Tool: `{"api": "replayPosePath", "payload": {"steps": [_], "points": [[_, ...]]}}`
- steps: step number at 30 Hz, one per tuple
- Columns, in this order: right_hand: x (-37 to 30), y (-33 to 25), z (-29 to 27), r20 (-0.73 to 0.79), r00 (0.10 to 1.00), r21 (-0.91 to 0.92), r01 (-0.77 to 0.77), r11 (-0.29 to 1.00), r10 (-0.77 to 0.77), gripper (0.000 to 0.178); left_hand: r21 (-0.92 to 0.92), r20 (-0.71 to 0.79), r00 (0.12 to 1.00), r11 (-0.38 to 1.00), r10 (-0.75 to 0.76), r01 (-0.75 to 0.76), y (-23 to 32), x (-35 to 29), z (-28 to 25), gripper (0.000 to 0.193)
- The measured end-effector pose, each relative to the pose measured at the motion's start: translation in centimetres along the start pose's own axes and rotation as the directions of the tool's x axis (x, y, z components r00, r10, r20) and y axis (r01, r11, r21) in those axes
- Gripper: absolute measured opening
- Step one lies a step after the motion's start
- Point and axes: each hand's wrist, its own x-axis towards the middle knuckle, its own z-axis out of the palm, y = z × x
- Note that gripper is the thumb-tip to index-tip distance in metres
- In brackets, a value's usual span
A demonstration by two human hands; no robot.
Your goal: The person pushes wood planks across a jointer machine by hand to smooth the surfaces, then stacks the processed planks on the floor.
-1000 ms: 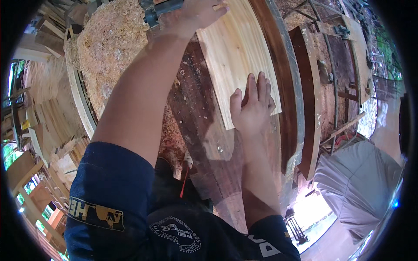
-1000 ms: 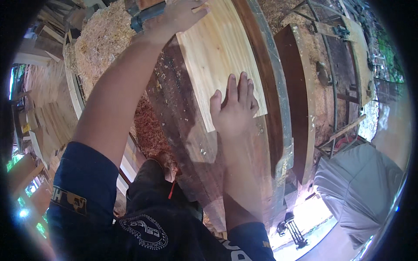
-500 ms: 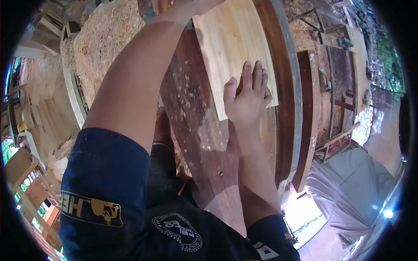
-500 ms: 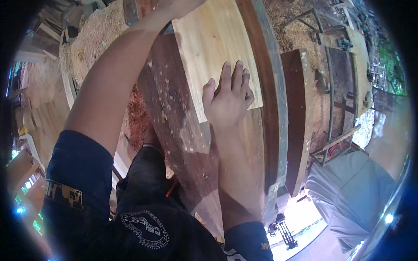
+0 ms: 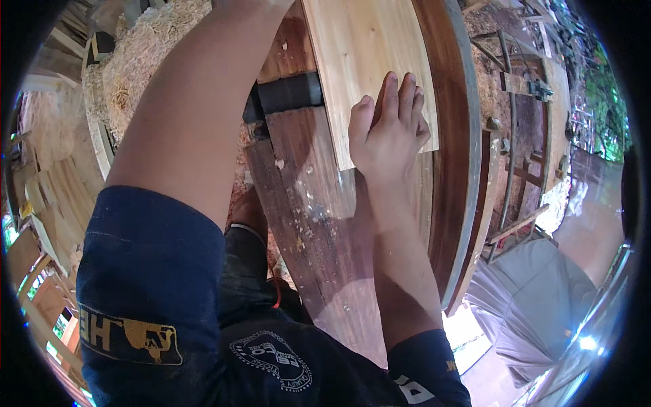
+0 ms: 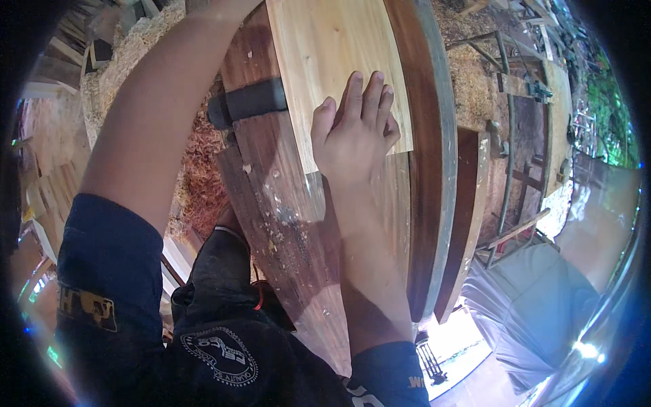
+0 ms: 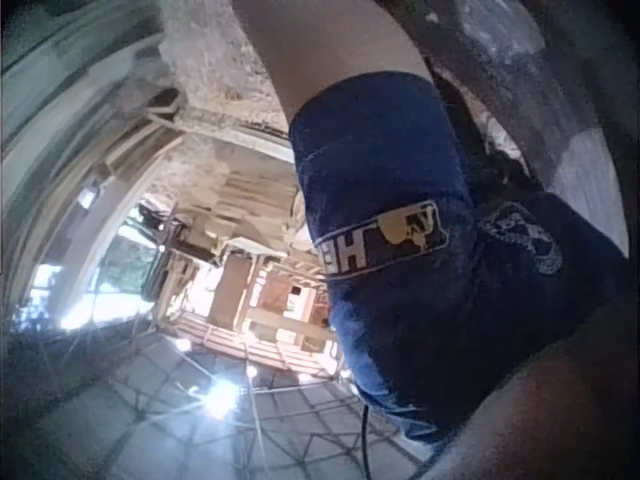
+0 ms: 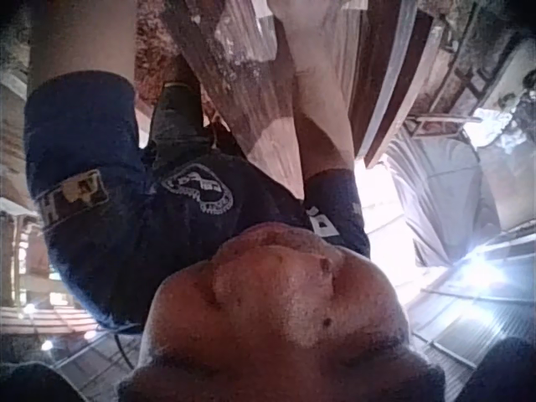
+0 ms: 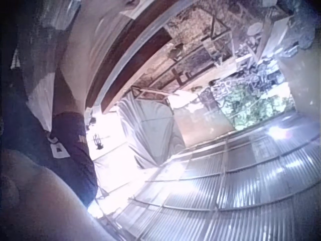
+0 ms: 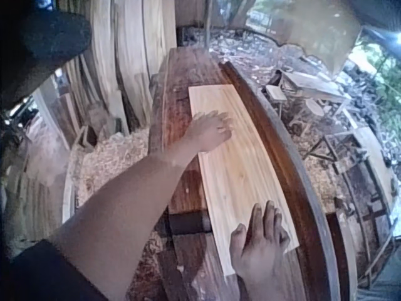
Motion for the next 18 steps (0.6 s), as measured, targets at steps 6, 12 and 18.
{"api": "replayPosePath", "payload": {"steps": [6,12,18], "points": [[4.0,-1.7,1.4,0.009,1.000,-0.041,0.011,0.999,-0.011,0.062,-0.033,0.040,0.999,0.999,0.009,-0.008,-3.6,3.1,0.2,0.046],[5.7,-1.9,2.0,0.024,1.000,-0.045,0.010,0.999,-0.009,0.063,-0.118,0.036,0.999,0.993,0.017,-0.012,-7.0,6.6,1.7,0.044],[6.6,-2.2,2.3,0.016,1.000,-0.031,0.021,0.999,-0.020,0.062,-0.065,0.032,0.999,0.998,0.026,-0.024,-10.1,8.9,2.2,0.047]]}}
